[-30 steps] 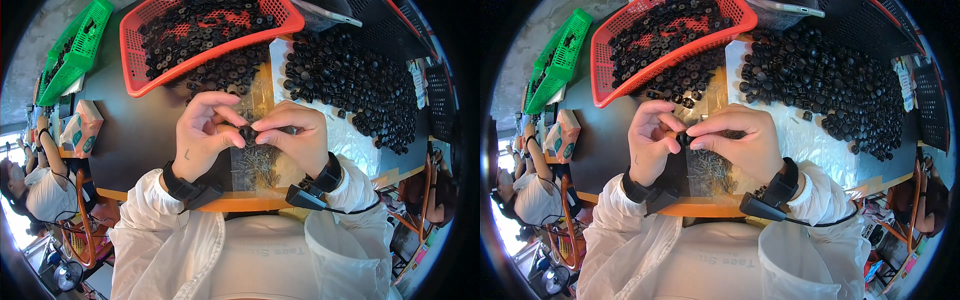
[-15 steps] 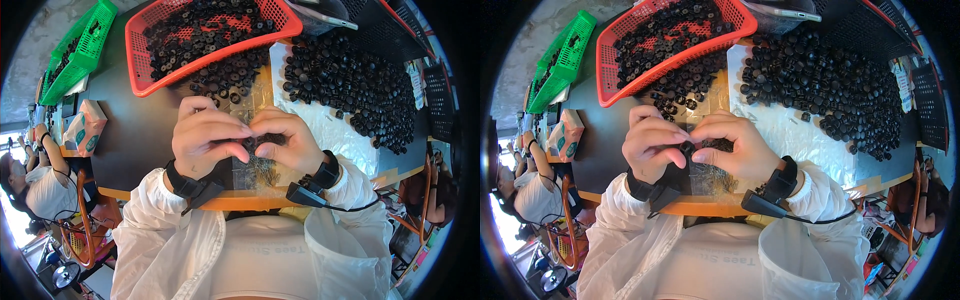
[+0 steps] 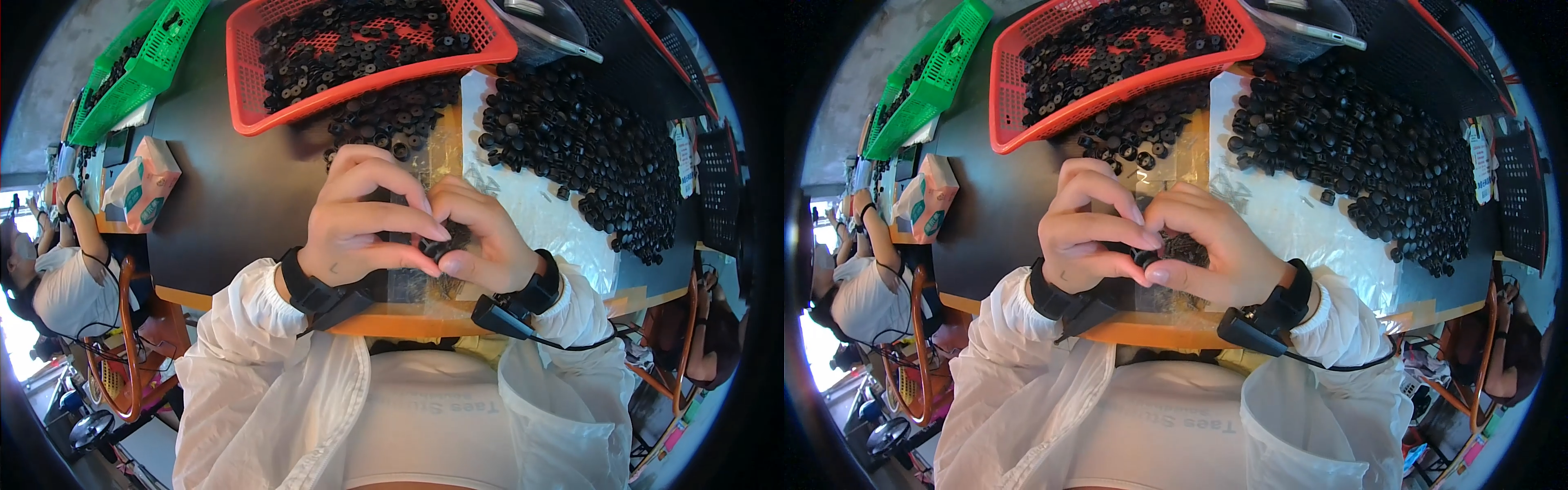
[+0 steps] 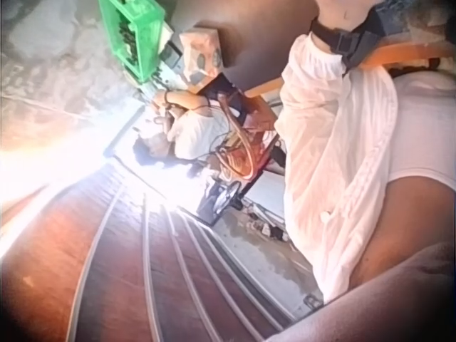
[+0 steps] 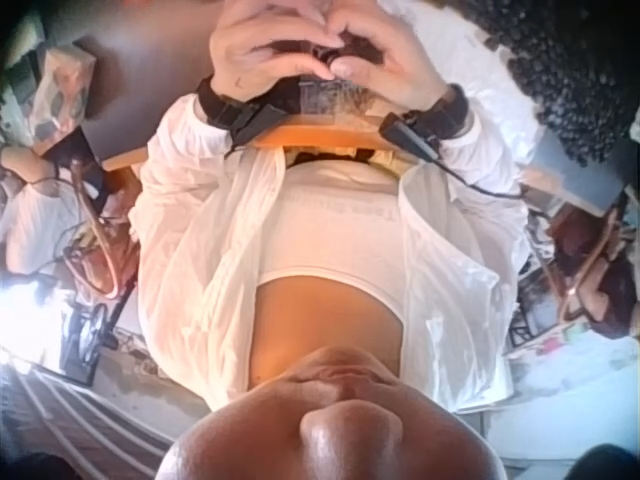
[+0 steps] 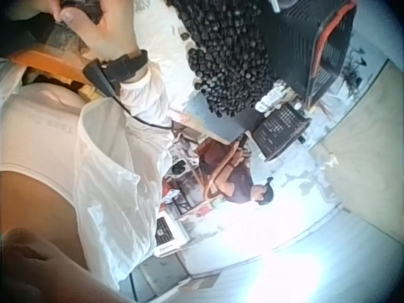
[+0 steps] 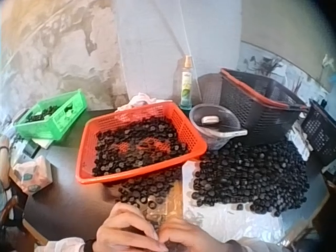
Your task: Manually inserting metal pins into small black circular shoe components on a workbench.
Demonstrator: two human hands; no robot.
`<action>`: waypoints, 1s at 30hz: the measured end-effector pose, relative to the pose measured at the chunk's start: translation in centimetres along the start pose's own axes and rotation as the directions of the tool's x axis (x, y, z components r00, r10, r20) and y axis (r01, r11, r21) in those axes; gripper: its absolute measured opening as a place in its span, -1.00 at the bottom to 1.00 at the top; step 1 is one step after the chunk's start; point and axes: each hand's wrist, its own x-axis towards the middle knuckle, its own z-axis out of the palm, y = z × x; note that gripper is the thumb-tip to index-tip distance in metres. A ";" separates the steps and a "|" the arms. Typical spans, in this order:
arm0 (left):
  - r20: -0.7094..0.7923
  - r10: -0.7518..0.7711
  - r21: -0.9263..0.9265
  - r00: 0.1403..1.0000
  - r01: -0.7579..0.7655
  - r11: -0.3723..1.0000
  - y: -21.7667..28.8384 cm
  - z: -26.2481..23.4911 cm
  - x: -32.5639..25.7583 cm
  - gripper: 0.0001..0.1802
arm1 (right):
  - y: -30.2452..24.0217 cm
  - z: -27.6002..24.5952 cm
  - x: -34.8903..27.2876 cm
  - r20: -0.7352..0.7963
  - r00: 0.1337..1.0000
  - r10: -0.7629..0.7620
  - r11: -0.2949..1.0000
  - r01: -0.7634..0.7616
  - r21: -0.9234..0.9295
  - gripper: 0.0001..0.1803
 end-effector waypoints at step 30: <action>-0.069 -0.028 0.047 0.997 0.031 0.998 0.5 -0.6 0.2 -0.55 | -2.7 -3.1 1.4 0.000 0.942 -0.335 0.518 0.184 -0.836 -0.77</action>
